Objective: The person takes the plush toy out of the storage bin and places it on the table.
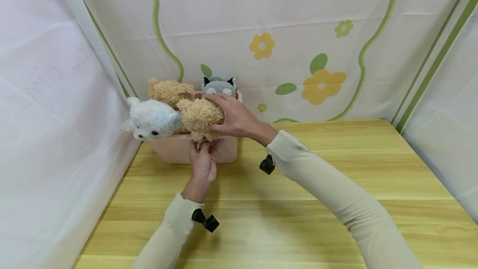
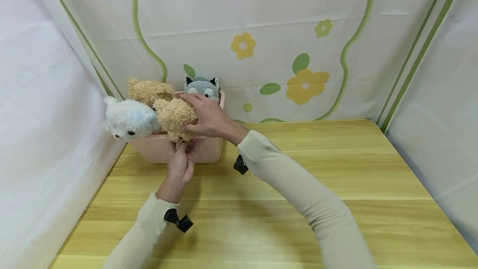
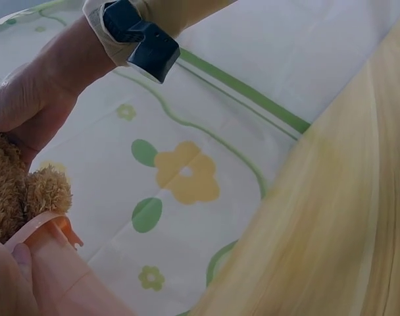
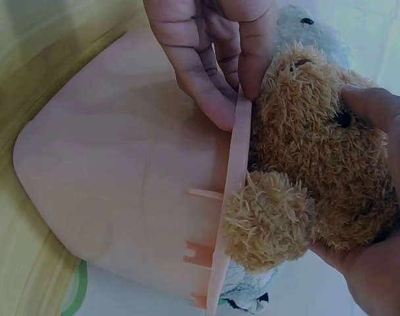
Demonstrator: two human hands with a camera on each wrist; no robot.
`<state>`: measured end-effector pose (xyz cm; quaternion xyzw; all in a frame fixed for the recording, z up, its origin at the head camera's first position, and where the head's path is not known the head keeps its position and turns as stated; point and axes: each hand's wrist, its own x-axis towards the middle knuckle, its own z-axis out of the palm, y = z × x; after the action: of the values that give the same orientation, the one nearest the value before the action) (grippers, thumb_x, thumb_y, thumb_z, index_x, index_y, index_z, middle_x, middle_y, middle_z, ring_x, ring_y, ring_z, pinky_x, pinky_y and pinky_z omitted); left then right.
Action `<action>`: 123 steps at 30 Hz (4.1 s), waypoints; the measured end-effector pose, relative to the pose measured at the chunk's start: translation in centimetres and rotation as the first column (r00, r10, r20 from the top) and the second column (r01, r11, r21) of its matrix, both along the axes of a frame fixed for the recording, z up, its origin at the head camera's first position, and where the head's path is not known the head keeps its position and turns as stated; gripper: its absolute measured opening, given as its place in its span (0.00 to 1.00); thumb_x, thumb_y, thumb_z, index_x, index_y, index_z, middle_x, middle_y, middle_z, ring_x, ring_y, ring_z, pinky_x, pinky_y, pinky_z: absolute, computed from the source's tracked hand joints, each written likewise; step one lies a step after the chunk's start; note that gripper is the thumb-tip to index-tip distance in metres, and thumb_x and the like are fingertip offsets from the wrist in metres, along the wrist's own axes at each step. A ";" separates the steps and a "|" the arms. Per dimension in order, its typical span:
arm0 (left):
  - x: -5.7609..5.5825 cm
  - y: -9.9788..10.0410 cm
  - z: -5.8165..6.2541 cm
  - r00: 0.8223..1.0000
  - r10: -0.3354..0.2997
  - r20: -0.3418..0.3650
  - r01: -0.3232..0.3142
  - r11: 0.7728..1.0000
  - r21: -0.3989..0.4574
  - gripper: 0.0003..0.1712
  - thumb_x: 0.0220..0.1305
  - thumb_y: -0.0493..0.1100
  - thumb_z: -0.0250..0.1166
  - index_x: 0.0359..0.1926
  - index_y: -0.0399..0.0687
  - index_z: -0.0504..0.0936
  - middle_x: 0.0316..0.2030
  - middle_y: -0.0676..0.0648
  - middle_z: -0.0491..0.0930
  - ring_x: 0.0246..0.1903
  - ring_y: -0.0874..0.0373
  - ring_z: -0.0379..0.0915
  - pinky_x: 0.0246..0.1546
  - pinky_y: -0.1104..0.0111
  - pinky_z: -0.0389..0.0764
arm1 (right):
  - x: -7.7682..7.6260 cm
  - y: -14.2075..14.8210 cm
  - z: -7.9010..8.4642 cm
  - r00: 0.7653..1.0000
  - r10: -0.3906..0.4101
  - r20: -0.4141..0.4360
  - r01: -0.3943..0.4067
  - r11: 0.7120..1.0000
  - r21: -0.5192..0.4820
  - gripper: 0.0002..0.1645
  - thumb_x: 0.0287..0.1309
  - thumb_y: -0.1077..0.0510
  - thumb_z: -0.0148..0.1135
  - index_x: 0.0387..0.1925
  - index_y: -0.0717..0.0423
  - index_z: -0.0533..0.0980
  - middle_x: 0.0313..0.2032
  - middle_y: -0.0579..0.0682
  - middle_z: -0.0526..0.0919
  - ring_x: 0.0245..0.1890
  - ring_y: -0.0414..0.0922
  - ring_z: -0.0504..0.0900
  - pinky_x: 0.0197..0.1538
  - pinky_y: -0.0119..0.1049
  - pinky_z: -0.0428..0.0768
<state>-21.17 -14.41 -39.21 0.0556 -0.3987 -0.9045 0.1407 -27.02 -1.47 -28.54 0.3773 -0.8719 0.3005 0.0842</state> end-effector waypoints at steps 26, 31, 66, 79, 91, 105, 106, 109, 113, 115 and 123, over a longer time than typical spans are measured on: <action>2.1 2.4 0.2 1.000 -0.022 0.014 0.023 0.999 -0.022 0.21 0.73 0.29 0.46 0.60 0.52 0.62 0.58 0.47 0.66 0.41 0.58 0.78 0.55 0.63 0.84 | 1.6 2.7 -0.2 0.998 0.033 -0.054 -0.034 0.999 -0.026 0.52 0.50 0.43 0.75 0.72 0.52 0.61 0.68 0.53 0.69 0.67 0.50 0.70 0.78 0.63 0.48; 2.3 2.9 0.2 1.000 -0.027 0.007 0.027 0.999 -0.019 0.21 0.73 0.27 0.46 0.59 0.51 0.62 0.57 0.47 0.66 0.40 0.58 0.79 0.54 0.63 0.85 | 1.9 3.3 -0.2 0.998 0.037 -0.057 -0.039 0.999 -0.036 0.52 0.50 0.43 0.75 0.72 0.53 0.62 0.68 0.54 0.69 0.68 0.51 0.69 0.77 0.67 0.35; 2.8 2.7 0.5 0.998 -0.057 0.037 0.058 0.998 -0.036 0.21 0.74 0.31 0.48 0.63 0.52 0.62 0.56 0.46 0.68 0.41 0.60 0.79 0.49 0.68 0.86 | 0.9 3.1 -0.8 0.997 0.036 0.068 -0.022 0.978 -0.205 0.49 0.42 0.52 0.80 0.68 0.52 0.68 0.63 0.53 0.77 0.65 0.51 0.74 0.80 0.57 0.30; 2.8 2.7 0.4 0.998 -0.056 0.011 0.056 0.998 -0.027 0.17 0.75 0.33 0.49 0.60 0.51 0.63 0.49 0.47 0.71 0.40 0.59 0.80 0.51 0.66 0.86 | 1.0 2.6 0.2 0.996 -0.024 0.090 0.041 0.979 -0.198 0.44 0.45 0.56 0.78 0.66 0.52 0.71 0.63 0.53 0.77 0.63 0.52 0.76 0.80 0.58 0.48; 2.9 2.8 0.4 0.999 -0.049 -0.013 0.048 0.999 -0.022 0.10 0.73 0.34 0.54 0.50 0.51 0.66 0.43 0.49 0.75 0.39 0.59 0.80 0.54 0.63 0.85 | 1.6 2.6 2.6 0.994 -0.039 0.101 0.064 0.962 -0.264 0.42 0.46 0.59 0.77 0.65 0.49 0.72 0.62 0.50 0.78 0.63 0.48 0.76 0.64 0.42 0.79; 2.8 2.7 0.0 0.998 -0.044 -0.037 0.044 0.999 -0.008 0.14 0.71 0.33 0.56 0.53 0.42 0.64 0.43 0.48 0.78 0.39 0.58 0.81 0.53 0.63 0.86 | 1.5 2.9 5.5 0.994 -0.029 0.107 0.059 0.957 -0.284 0.40 0.47 0.60 0.77 0.64 0.50 0.73 0.59 0.50 0.81 0.59 0.46 0.79 0.62 0.37 0.80; 2.8 2.7 0.0 0.998 -0.044 -0.037 0.044 0.999 -0.008 0.14 0.71 0.32 0.56 0.53 0.42 0.64 0.43 0.48 0.79 0.39 0.58 0.81 0.53 0.62 0.86 | 1.5 2.9 5.8 0.993 -0.033 0.113 0.064 0.957 -0.283 0.40 0.47 0.60 0.77 0.64 0.49 0.73 0.60 0.50 0.80 0.59 0.45 0.79 0.63 0.37 0.80; 2.7 2.7 0.1 0.998 -0.046 -0.032 0.046 0.999 -0.009 0.14 0.71 0.32 0.56 0.53 0.43 0.64 0.42 0.48 0.78 0.39 0.58 0.81 0.55 0.61 0.85 | 1.6 3.1 6.8 0.992 -0.049 0.120 0.081 0.957 -0.278 0.40 0.47 0.59 0.77 0.64 0.47 0.73 0.61 0.48 0.79 0.60 0.45 0.78 0.64 0.38 0.79; 2.7 2.7 0.1 0.998 -0.054 -0.017 0.054 0.998 -0.021 0.14 0.72 0.32 0.55 0.54 0.44 0.64 0.43 0.48 0.77 0.40 0.58 0.80 0.58 0.59 0.83 | 1.6 3.7 8.2 0.990 -0.084 0.114 0.112 0.955 -0.274 0.42 0.46 0.58 0.78 0.65 0.45 0.72 0.64 0.46 0.76 0.65 0.44 0.74 0.70 0.38 0.73; 2.7 2.7 0.1 0.998 -0.056 -0.009 0.056 0.998 -0.027 0.13 0.72 0.33 0.54 0.54 0.45 0.64 0.42 0.49 0.77 0.40 0.58 0.80 0.58 0.59 0.83 | 1.5 4.1 8.9 0.989 -0.087 0.119 0.118 0.952 -0.283 0.43 0.46 0.56 0.79 0.65 0.44 0.72 0.65 0.44 0.75 0.65 0.41 0.73 0.71 0.35 0.71; 2.8 2.7 0.0 0.997 -0.062 -0.034 0.062 0.998 -0.024 0.10 0.73 0.32 0.53 0.50 0.48 0.67 0.46 0.47 0.73 0.41 0.57 0.79 0.58 0.59 0.83 | 1.7 5.4 11.1 0.977 0.003 0.211 0.087 0.905 -0.417 0.44 0.44 0.62 0.79 0.65 0.49 0.72 0.61 0.46 0.78 0.56 0.40 0.78 0.59 0.30 0.82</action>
<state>-18.39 -11.69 -39.18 0.0257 -0.4082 -0.9046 0.1201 -25.35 3.89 -17.41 0.2978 -0.7978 0.5182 0.0793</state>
